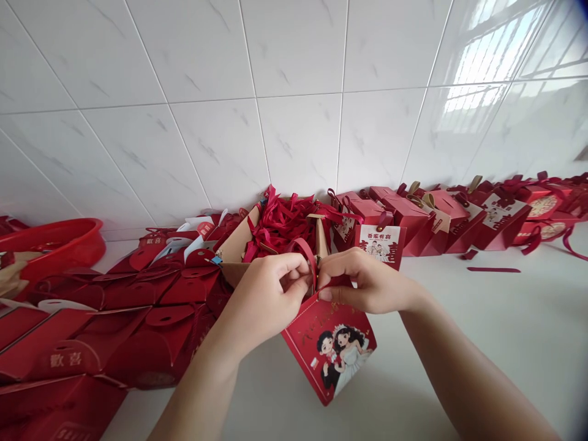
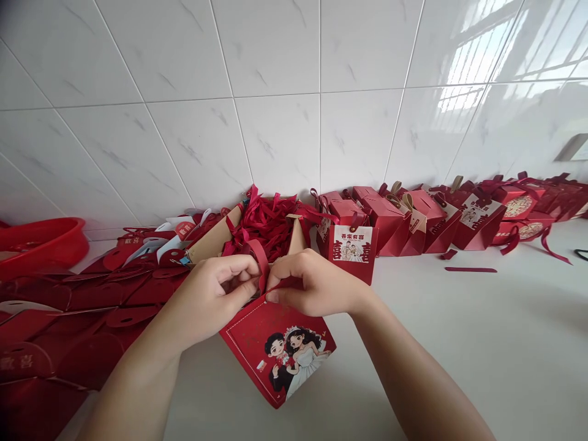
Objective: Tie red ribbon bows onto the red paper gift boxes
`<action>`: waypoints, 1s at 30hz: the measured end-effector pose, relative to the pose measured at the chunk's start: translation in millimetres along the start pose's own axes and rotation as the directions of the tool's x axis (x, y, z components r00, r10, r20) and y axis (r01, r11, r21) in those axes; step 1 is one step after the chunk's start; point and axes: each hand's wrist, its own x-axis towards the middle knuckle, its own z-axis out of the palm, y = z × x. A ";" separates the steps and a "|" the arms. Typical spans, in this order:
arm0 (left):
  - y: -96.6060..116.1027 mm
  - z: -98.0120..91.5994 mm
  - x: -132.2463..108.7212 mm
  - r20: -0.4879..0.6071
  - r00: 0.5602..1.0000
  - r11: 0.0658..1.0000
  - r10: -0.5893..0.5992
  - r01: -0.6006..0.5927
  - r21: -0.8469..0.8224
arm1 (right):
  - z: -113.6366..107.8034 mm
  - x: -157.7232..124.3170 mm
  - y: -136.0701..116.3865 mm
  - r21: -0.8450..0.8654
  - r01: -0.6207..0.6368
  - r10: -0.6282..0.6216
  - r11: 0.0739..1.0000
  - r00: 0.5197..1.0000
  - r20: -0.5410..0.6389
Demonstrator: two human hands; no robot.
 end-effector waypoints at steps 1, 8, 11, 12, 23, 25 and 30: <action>1.2 -0.5 -0.4 0.004 1.000 1.000 -0.005 0.005 -0.024 | -0.7 -0.7 -0.8 0.012 0.014 -0.014 1.000 1.000 -0.005; 2.3 -6.0 -2.0 0.066 0.998 0.984 -0.002 0.014 -0.178 | -2.5 -1.7 -3.3 0.098 0.080 -0.080 0.992 0.997 -0.010; 2.7 -7.7 -3.8 0.092 0.996 0.976 0.008 0.013 -0.219 | -2.7 -1.1 -2.8 0.148 0.104 -0.107 0.983 0.994 0.013; 3.4 -8.0 -4.8 0.099 0.995 0.975 0.006 0.017 -0.222 | -2.8 -1.1 -2.8 0.160 0.116 -0.121 0.980 0.992 0.021; 9.4 -3.8 -17.4 0.060 0.994 0.993 -0.092 0.096 -0.065 | 2.0 -1.9 -5.3 0.148 0.138 -0.144 0.979 0.989 0.028; 8.8 -2.7 -18.5 0.061 0.993 0.993 -0.097 0.100 -0.060 | 1.9 -1.9 -5.0 0.161 0.135 -0.142 0.978 0.990 0.028; 7.2 -4.2 -15.9 0.047 0.997 0.991 -0.064 0.069 -0.118 | 1.6 -1.3 -4.9 0.133 0.151 -0.147 0.979 0.988 -0.043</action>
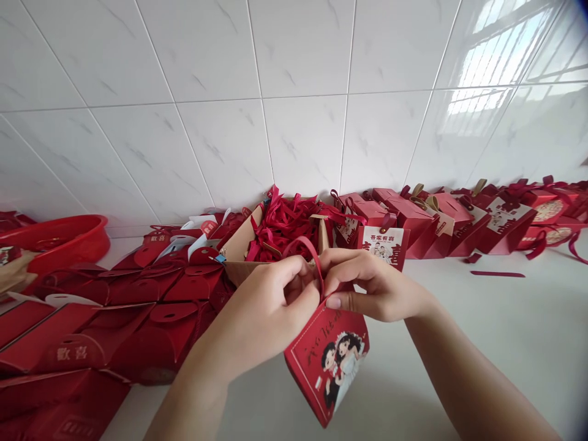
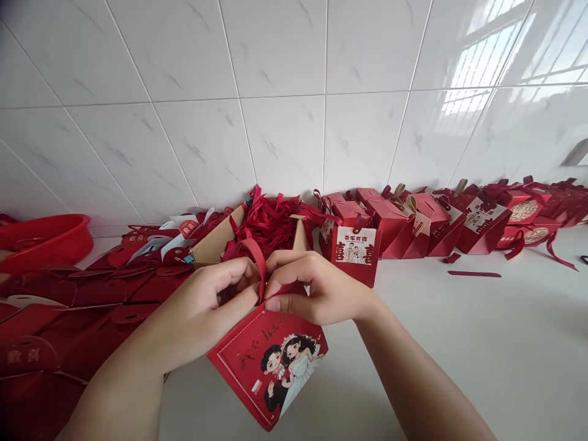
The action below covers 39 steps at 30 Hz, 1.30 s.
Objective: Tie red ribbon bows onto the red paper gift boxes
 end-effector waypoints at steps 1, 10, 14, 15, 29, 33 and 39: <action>0.1 -1.3 0.6 -0.018 1.000 0.999 0.019 -0.020 -0.026 | 0.1 0.3 -0.2 -0.020 0.007 -0.008 1.000 0.999 -0.032; 6.5 -6.6 -2.7 -0.028 0.996 0.976 0.079 -0.083 -0.199 | 0.7 1.7 -2.2 -0.382 0.128 -0.258 0.915 0.913 -0.315; 4.6 2.0 5.2 -0.102 0.987 0.967 0.128 -0.147 -0.209 | 0.2 1.7 -2.2 -0.506 0.093 -0.342 0.857 0.837 -0.426; 3.8 4.3 7.8 -0.139 0.978 0.960 0.153 -0.180 -0.214 | 0.1 1.8 -2.0 -0.516 0.078 -0.349 0.853 0.820 -0.453; 2.5 -1.2 12.4 -0.358 0.925 0.966 0.124 -0.195 -0.169 | -1.8 -6.6 -3.1 -0.176 0.076 -0.183 0.981 0.641 -0.745; 2.7 1.2 12.6 -0.343 0.929 0.960 0.136 -0.209 -0.186 | 2.9 -2.9 -3.0 -0.002 0.087 -0.064 0.996 0.714 -0.697; 3.8 2.7 10.8 -0.383 0.872 0.946 0.305 -0.324 0.015 | 6.3 -0.7 -6.7 -0.029 0.057 -0.063 0.998 0.806 -0.588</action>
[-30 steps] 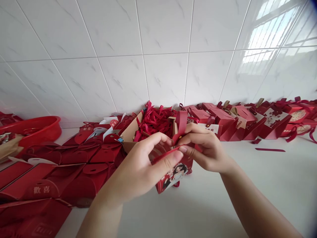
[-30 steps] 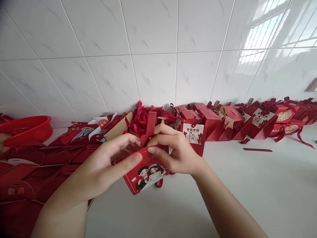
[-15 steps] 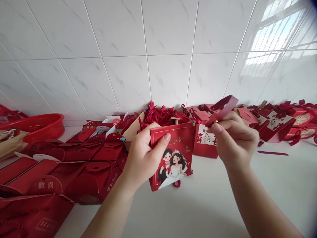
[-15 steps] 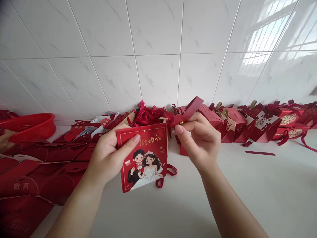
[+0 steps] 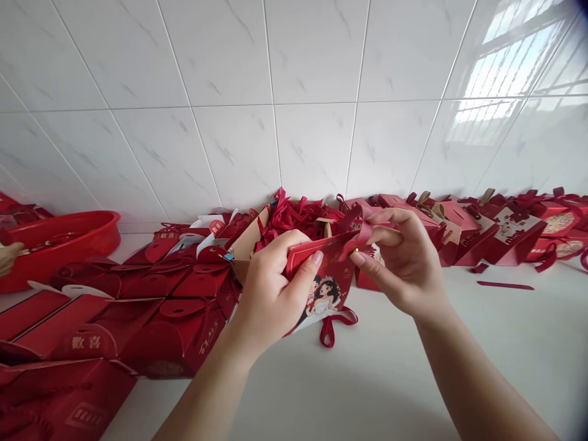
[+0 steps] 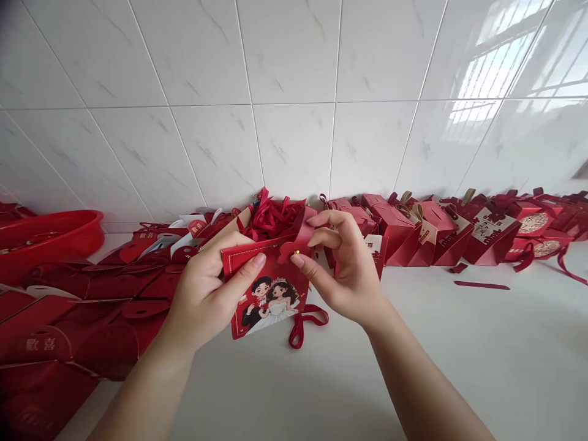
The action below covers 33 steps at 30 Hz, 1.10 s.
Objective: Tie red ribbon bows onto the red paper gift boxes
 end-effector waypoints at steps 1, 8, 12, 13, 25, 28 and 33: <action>0.5 -0.1 -0.2 -0.005 1.000 0.999 0.026 -0.026 0.023 | -0.2 -0.3 -0.1 -0.037 0.008 -0.008 0.999 1.000 0.000; 4.5 -2.4 -2.4 0.007 0.996 0.990 0.090 -0.090 0.106 | -2.3 -2.3 -3.8 -0.157 0.069 -0.064 0.985 0.997 0.035; 6.5 -3.2 -5.7 0.011 0.993 0.983 0.113 -0.114 0.147 | -3.4 -4.0 -7.2 -0.199 0.137 -0.123 0.970 0.989 0.081; 7.2 -3.3 -6.9 0.019 0.992 0.978 0.129 -0.130 0.164 | -3.5 -4.5 -7.8 -0.199 0.147 -0.128 0.969 0.986 0.106; 20.6 -4.9 -25.4 0.019 0.919 0.827 0.394 -0.363 0.430 | -0.4 -10.6 -2.5 -0.241 0.378 -0.357 0.894 0.925 0.128; 22.0 -4.2 -25.6 0.015 0.914 0.799 0.405 -0.362 0.481 | 1.9 -11.3 -2.7 -0.313 0.384 -0.371 0.869 0.923 0.103; 23.5 -3.9 -23.8 0.005 0.901 0.756 0.434 -0.367 0.542 | 4.0 -10.9 -3.3 -0.329 0.378 -0.363 0.865 0.925 0.110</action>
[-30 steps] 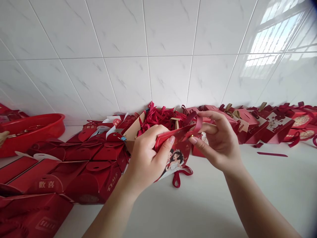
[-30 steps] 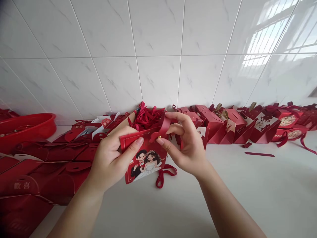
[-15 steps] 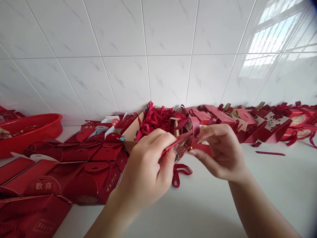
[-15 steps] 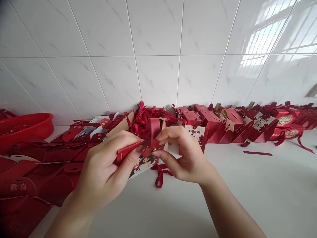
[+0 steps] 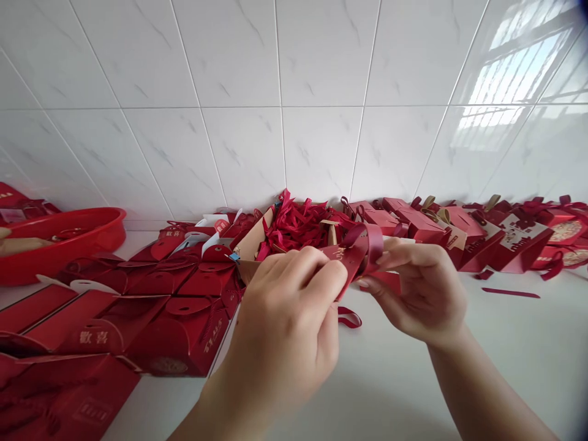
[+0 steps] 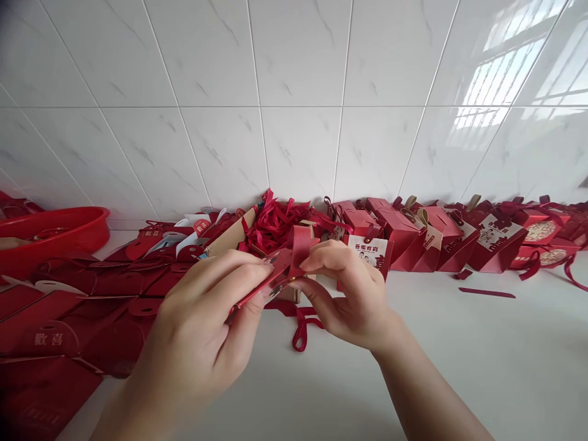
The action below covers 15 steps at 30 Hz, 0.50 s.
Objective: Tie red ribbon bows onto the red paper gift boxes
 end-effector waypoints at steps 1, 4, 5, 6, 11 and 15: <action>0.3 -0.2 0.1 0.004 1.000 1.000 0.003 -0.003 0.008 | -0.1 0.4 0.0 0.007 -0.003 0.003 1.000 1.000 0.007; 1.9 0.0 -0.3 0.024 1.000 0.999 0.008 -0.009 0.034 | -0.2 1.8 -0.1 0.017 0.002 -0.002 1.000 1.000 0.024; 2.5 0.4 -0.5 0.029 1.000 0.999 0.009 -0.010 0.045 | 0.0 2.3 -0.3 0.016 0.005 -0.006 1.000 1.000 0.024; 3.0 1.0 -0.7 0.032 0.999 0.998 0.012 -0.014 0.056 | 0.4 2.7 -0.6 0.016 0.010 -0.010 1.000 1.000 0.024; 4.1 4.1 -0.2 0.039 0.999 0.996 0.017 -0.020 0.085 | 2.9 2.1 -3.4 -0.020 -0.017 0.017 1.000 0.999 -0.033; 2.4 3.4 1.1 0.051 0.999 0.997 -0.002 -0.002 0.079 | -0.1 0.6 -5.5 -0.021 -0.133 0.131 0.991 0.988 -0.075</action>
